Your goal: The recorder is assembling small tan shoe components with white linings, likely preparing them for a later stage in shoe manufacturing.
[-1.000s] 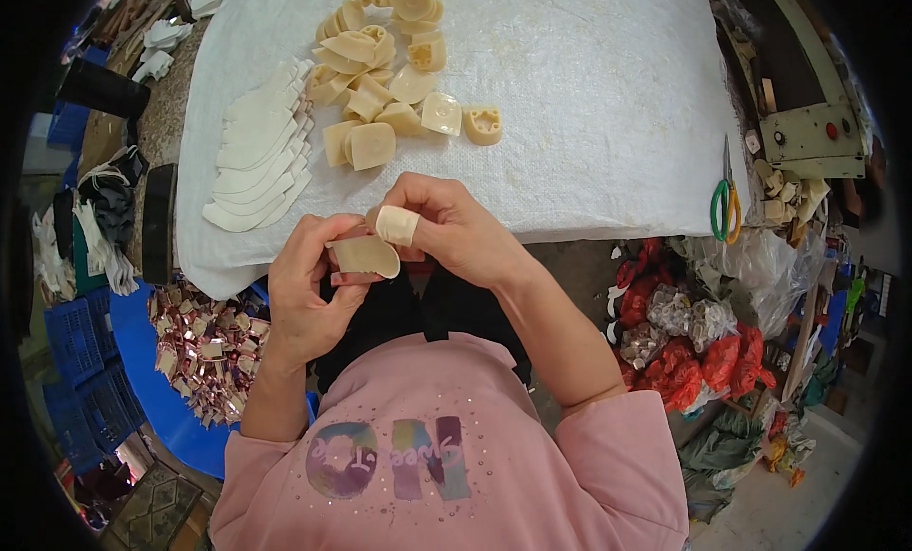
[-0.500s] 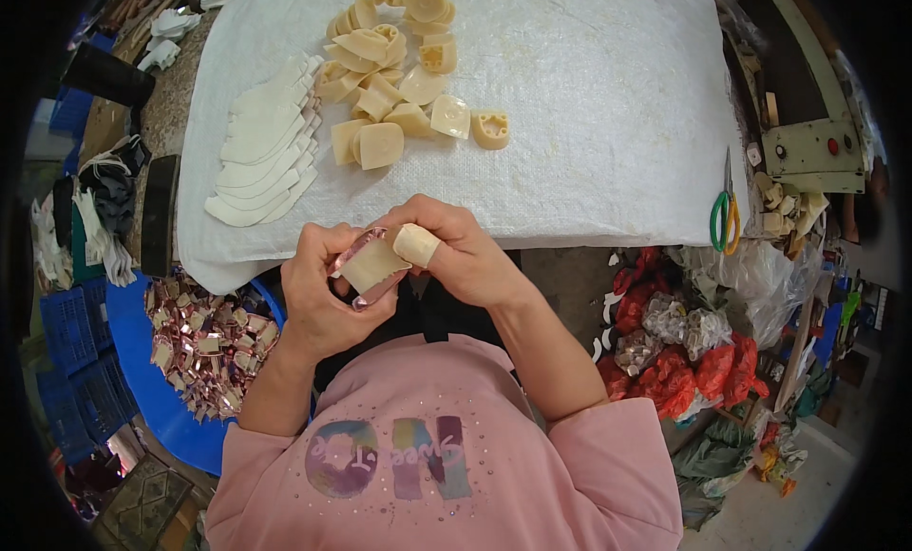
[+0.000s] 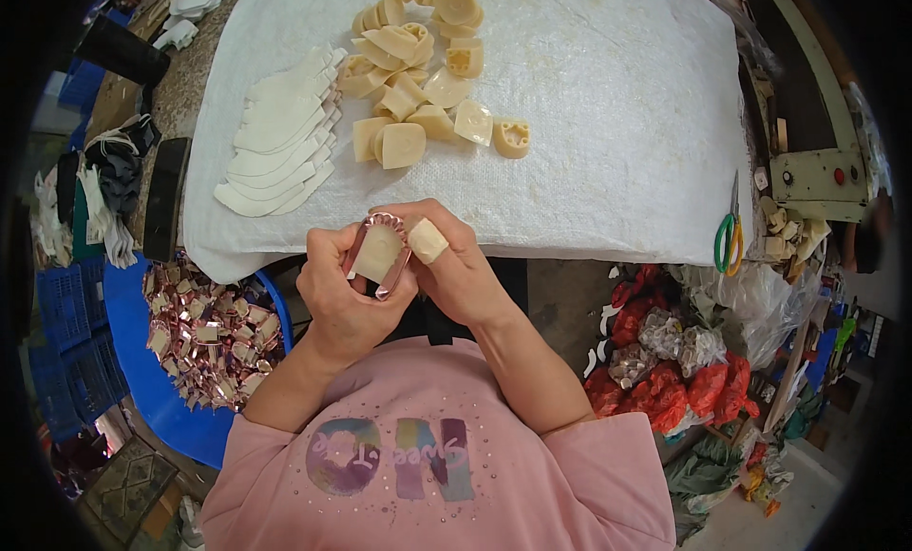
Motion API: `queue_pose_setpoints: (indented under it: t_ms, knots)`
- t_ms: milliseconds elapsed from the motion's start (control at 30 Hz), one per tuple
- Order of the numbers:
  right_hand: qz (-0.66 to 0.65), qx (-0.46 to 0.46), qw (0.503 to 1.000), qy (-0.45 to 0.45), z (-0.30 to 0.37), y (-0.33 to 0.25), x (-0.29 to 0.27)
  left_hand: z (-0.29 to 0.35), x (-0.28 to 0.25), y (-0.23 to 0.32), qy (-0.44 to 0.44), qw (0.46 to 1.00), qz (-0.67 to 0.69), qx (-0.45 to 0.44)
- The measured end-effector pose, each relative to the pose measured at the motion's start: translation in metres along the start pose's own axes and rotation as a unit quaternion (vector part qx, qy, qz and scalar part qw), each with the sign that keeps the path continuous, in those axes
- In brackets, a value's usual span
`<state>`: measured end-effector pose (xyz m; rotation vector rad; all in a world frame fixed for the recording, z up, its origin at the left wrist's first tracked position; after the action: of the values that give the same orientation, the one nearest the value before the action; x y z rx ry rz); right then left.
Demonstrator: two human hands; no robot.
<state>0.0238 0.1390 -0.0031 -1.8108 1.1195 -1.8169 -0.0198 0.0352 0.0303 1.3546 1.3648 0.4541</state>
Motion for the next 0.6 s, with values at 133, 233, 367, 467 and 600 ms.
queue_pose_setpoints:
  t_ms: [133, 233, 367, 467, 600]
  knots:
    - [0.399, -0.045, 0.916, -0.011, -0.005, -0.009, 0.006, 0.001, 0.0, -0.007, 0.039, 0.995, -0.082, 0.052]
    - [0.506, -0.118, 0.854, -0.017, -0.007, -0.008, 0.012, -0.001, -0.003, -0.008, 0.045, 0.991, -0.103, 0.068]
    - [0.394, -0.044, 0.917, -0.034, -0.012, 0.004, 0.007, 0.001, -0.018, -0.023, 0.061, 0.996, -0.057, 0.027]
    - [0.331, -0.063, 0.938, -0.075, -0.024, 0.004, 0.011, 0.003, -0.043, -0.034, 0.091, 0.994, -0.06, 0.013]
    - [0.43, -0.074, 0.887, -0.155, -0.036, 0.003, 0.024, 0.02, -0.098, -0.074, 0.173, 0.971, -0.143, -0.086]
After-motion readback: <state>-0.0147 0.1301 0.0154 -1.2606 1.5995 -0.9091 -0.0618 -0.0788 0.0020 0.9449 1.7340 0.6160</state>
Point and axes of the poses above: each hand's wrist, its own z-axis away from the middle knuckle, its own x-axis out of the palm, y = z × x, the point moved 5 cm from there along -z, towards the middle knuckle, and after that the axes turned 11 degrees about -x, right-handed, at the moved point
